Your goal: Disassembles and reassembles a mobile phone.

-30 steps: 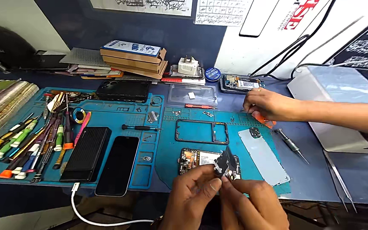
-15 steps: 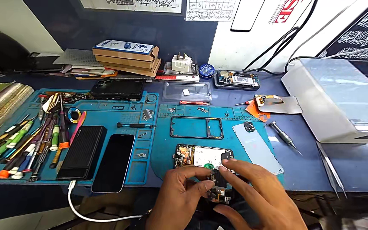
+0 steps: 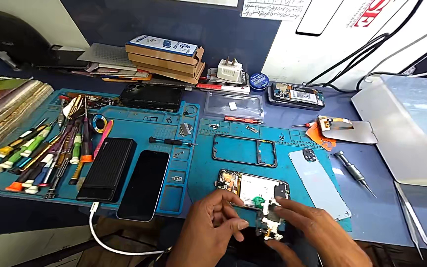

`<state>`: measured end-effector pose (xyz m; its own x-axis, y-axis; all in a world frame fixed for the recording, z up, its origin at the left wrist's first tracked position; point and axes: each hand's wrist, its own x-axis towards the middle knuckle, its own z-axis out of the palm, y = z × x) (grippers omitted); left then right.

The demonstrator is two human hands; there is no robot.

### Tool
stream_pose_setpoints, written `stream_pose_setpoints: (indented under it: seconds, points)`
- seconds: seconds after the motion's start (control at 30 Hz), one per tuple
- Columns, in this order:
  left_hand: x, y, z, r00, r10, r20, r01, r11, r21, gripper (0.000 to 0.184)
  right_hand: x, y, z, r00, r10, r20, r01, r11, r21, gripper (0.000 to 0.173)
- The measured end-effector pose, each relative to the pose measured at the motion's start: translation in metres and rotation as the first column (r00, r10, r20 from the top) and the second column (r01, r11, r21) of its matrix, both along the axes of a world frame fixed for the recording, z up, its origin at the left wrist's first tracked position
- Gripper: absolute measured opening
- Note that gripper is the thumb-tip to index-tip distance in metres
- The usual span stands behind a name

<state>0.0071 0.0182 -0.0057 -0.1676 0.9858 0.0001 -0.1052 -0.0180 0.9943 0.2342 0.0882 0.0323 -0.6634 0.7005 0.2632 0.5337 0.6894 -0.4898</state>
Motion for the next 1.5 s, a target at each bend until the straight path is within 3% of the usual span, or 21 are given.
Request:
stream_pose_setpoints:
  seconds: [0.13, 0.27, 0.37, 0.57, 0.97, 1.13, 1.5]
  points:
    - [-0.018, -0.007, -0.002, 0.985, 0.132, -0.108, -0.124, 0.989, 0.080, 0.027, 0.004, 0.022, -0.002, 0.992, -0.078, -0.100, 0.069, 0.994, -0.089, 0.045]
    - [-0.035, -0.011, -0.009, 0.872, 0.268, -0.411, -0.202, 0.960, 0.196, 0.019, -0.017, 0.044, -0.020, 0.989, -0.036, -0.147, 0.028, 0.998, -0.055, 0.041]
    - [-0.042, -0.014, -0.013, 0.734, 0.288, -0.616, -0.191, 0.957, 0.219, 0.021, -0.040, 0.054, -0.032, 0.990, 0.010, -0.140, -0.018, 0.998, -0.059, 0.041]
    - [-0.048, -0.018, -0.016, 0.591, 0.237, -0.771, -0.109, 0.971, 0.215, 0.028, -0.068, 0.059, -0.039, 0.995, 0.084, -0.050, -0.088, 0.994, -0.068, 0.037]
    - [-0.052, -0.005, -0.019, 0.423, 0.100, -0.901, 0.177, 0.966, 0.191, 0.035, -0.071, 0.058, -0.043, 0.997, 0.071, 0.035, -0.070, 0.997, -0.011, 0.036]
    - [-0.052, -0.003, -0.021, 0.344, 0.072, -0.936, 0.219, 0.963, 0.155, 0.039, -0.070, 0.057, -0.043, 0.994, 0.089, 0.057, -0.088, 0.996, -0.005, 0.037]
    - [-0.050, -0.001, -0.016, 0.340, 0.057, -0.939, 0.213, 0.968, 0.136, 0.045, -0.063, 0.057, -0.041, 0.995, 0.084, 0.050, -0.084, 0.996, -0.007, 0.030]
